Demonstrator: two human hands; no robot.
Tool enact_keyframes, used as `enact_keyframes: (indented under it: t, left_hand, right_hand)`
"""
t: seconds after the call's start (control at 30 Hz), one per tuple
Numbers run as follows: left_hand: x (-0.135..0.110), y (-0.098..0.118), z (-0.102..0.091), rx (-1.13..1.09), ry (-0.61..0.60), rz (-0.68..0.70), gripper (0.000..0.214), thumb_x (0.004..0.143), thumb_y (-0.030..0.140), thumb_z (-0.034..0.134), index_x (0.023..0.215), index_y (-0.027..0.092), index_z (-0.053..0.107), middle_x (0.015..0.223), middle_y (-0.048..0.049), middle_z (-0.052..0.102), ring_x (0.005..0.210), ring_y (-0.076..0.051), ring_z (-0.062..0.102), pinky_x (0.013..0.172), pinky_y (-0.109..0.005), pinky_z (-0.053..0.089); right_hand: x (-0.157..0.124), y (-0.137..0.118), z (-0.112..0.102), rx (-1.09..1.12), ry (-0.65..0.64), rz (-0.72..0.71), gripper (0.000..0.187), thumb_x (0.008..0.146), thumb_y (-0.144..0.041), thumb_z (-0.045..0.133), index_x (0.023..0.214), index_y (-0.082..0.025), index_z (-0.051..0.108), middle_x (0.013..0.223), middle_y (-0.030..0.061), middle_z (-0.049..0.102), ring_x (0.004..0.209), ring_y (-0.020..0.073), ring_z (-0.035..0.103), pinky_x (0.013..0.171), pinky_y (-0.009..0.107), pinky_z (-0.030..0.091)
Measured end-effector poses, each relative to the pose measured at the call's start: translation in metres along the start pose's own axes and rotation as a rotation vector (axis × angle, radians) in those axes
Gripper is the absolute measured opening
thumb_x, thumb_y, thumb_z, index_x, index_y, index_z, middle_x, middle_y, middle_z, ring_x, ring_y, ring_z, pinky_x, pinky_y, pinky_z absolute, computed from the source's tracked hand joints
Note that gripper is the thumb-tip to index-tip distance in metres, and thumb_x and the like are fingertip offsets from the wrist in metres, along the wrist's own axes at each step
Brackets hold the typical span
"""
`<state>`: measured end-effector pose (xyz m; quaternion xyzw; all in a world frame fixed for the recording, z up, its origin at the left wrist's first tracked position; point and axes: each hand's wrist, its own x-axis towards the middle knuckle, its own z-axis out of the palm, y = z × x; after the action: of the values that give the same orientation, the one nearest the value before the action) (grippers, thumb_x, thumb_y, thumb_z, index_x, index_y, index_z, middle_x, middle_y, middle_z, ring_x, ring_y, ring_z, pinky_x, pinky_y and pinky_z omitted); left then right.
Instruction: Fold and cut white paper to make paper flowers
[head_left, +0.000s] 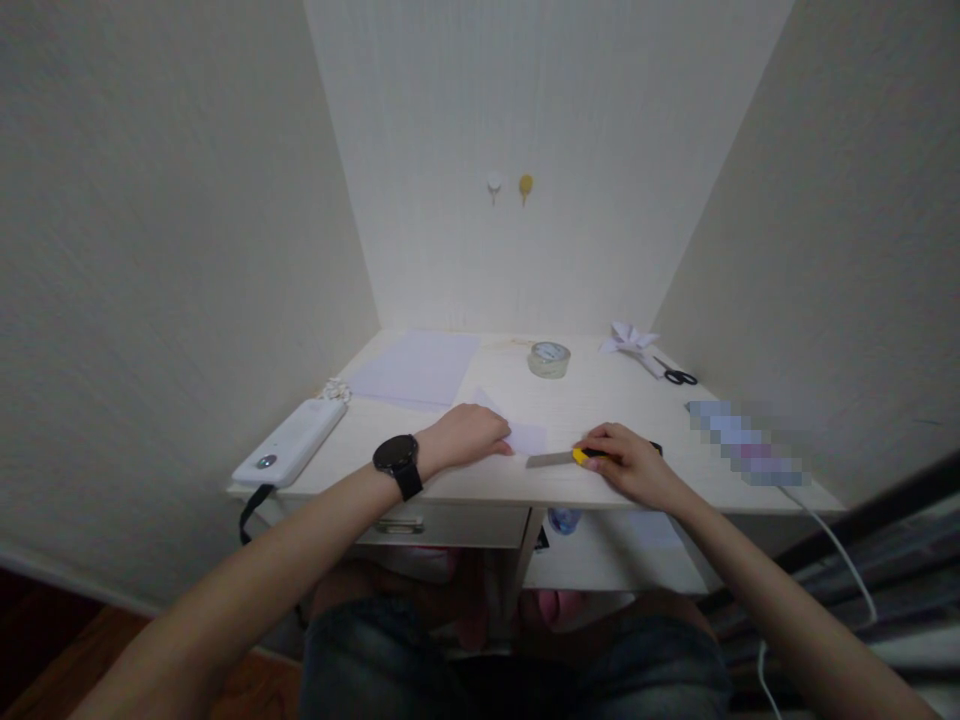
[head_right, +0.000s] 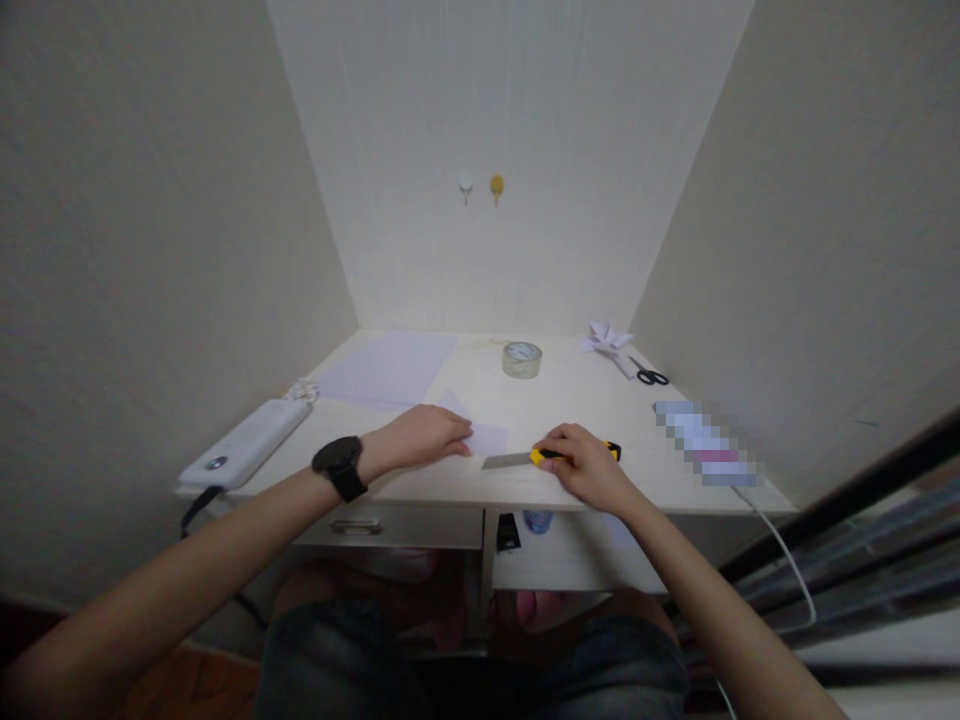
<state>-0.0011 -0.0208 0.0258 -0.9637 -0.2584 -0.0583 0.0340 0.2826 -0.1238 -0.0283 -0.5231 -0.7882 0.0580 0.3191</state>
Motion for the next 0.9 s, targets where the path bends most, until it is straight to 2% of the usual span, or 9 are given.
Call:
enact_keyframes:
  t: [0.1, 0.27, 0.37, 0.43, 0.53, 0.63, 0.73, 0.8, 0.9]
  left_hand:
    - [-0.002, 0.005, 0.000, 0.089, -0.076, 0.071, 0.022, 0.094, 0.029, 0.057, 0.086, 0.014, 0.071, 0.088, -0.0135, 0.074, 0.084, -0.026, 0.071, 0.076, -0.034, 0.050]
    - [-0.009, 0.018, 0.004, 0.163, -0.027, 0.099, 0.022, 0.090, 0.004, 0.050, 0.087, 0.011, 0.071, 0.087, -0.0168, 0.072, 0.084, -0.026, 0.071, 0.078, -0.037, 0.052]
    - [-0.009, 0.025, -0.002, 0.192, -0.018, 0.037, 0.023, 0.088, 0.002, 0.050, 0.083, 0.010, 0.071, 0.083, -0.0197, 0.072, 0.083, -0.029, 0.071, 0.077, -0.040, 0.053]
    - [-0.007, 0.026, -0.011, 0.137, 0.047, -0.065, 0.025, 0.090, 0.008, 0.049, 0.079, 0.011, 0.072, 0.081, -0.0194, 0.072, 0.082, -0.029, 0.071, 0.077, -0.042, 0.053]
    - [-0.001, 0.023, -0.026, -0.216, 0.264, -0.288, 0.026, 0.093, 0.023, 0.052, 0.080, 0.014, 0.073, 0.080, -0.0131, 0.073, 0.081, -0.027, 0.070, 0.079, -0.042, 0.055]
    - [0.005, 0.021, -0.034, -0.953, 0.500, -0.565, 0.013, 0.089, 0.023, 0.060, 0.088, 0.014, 0.070, 0.087, -0.0088, 0.072, 0.077, -0.021, 0.069, 0.071, -0.037, 0.059]
    - [0.006, 0.024, -0.029, -1.544, 0.604, -0.740, 0.002, 0.084, 0.011, 0.065, 0.086, 0.011, 0.064, 0.086, -0.0070, 0.069, 0.068, -0.015, 0.067, 0.065, -0.033, 0.061]
    - [0.004, 0.028, -0.021, -1.720, 0.634, -0.775, 0.007, 0.083, 0.005, 0.064, 0.083, 0.011, 0.061, 0.079, -0.0047, 0.066, 0.063, -0.012, 0.065, 0.066, -0.032, 0.062]
    - [-0.001, 0.032, -0.009, -1.823, 0.688, -0.802, 0.011, 0.086, 0.002, 0.061, 0.081, 0.011, 0.058, 0.075, -0.0033, 0.063, 0.062, -0.011, 0.064, 0.068, -0.030, 0.062]
  right_hand:
    - [0.000, -0.002, -0.001, 0.014, 0.053, 0.044, 0.025, 0.090, -0.029, 0.055, 0.104, -0.023, 0.074, 0.103, 0.0078, 0.068, 0.091, 0.0215, 0.064, 0.081, 0.034, 0.051]
    - [0.000, 0.003, 0.000, -0.088, 0.226, 0.142, 0.029, 0.090, -0.029, 0.050, 0.106, -0.021, 0.073, 0.102, 0.0090, 0.068, 0.092, 0.0228, 0.065, 0.081, 0.035, 0.051]
    - [-0.001, 0.007, 0.001, -0.156, 0.303, 0.216, 0.030, 0.090, -0.030, 0.049, 0.106, -0.020, 0.073, 0.104, 0.0098, 0.067, 0.090, 0.0235, 0.065, 0.079, 0.037, 0.051]
    - [-0.001, 0.008, 0.002, -0.194, 0.337, 0.241, 0.031, 0.091, -0.032, 0.049, 0.106, -0.020, 0.072, 0.105, 0.0101, 0.067, 0.090, 0.0238, 0.064, 0.080, 0.037, 0.050]
    - [-0.002, 0.009, 0.002, -0.250, 0.385, 0.278, 0.033, 0.093, -0.033, 0.047, 0.108, -0.017, 0.072, 0.105, 0.0123, 0.065, 0.090, 0.0252, 0.064, 0.078, 0.037, 0.050]
    - [-0.004, 0.008, 0.004, -0.318, 0.398, 0.331, 0.035, 0.094, -0.033, 0.047, 0.111, -0.014, 0.071, 0.104, 0.0137, 0.065, 0.089, 0.0263, 0.063, 0.077, 0.038, 0.049]
    - [-0.004, 0.004, 0.006, -0.387, 0.305, 0.346, 0.032, 0.095, -0.031, 0.047, 0.109, -0.016, 0.071, 0.103, 0.0132, 0.065, 0.087, 0.0258, 0.063, 0.075, 0.037, 0.048]
    - [-0.004, 0.001, 0.007, -0.423, 0.247, 0.351, 0.030, 0.095, -0.032, 0.048, 0.106, -0.017, 0.072, 0.101, 0.0131, 0.065, 0.087, 0.0257, 0.063, 0.073, 0.037, 0.047]
    - [-0.002, -0.003, 0.007, -0.462, 0.226, 0.387, 0.029, 0.096, -0.033, 0.049, 0.102, -0.018, 0.073, 0.099, 0.0135, 0.065, 0.087, 0.0260, 0.062, 0.071, 0.036, 0.045]
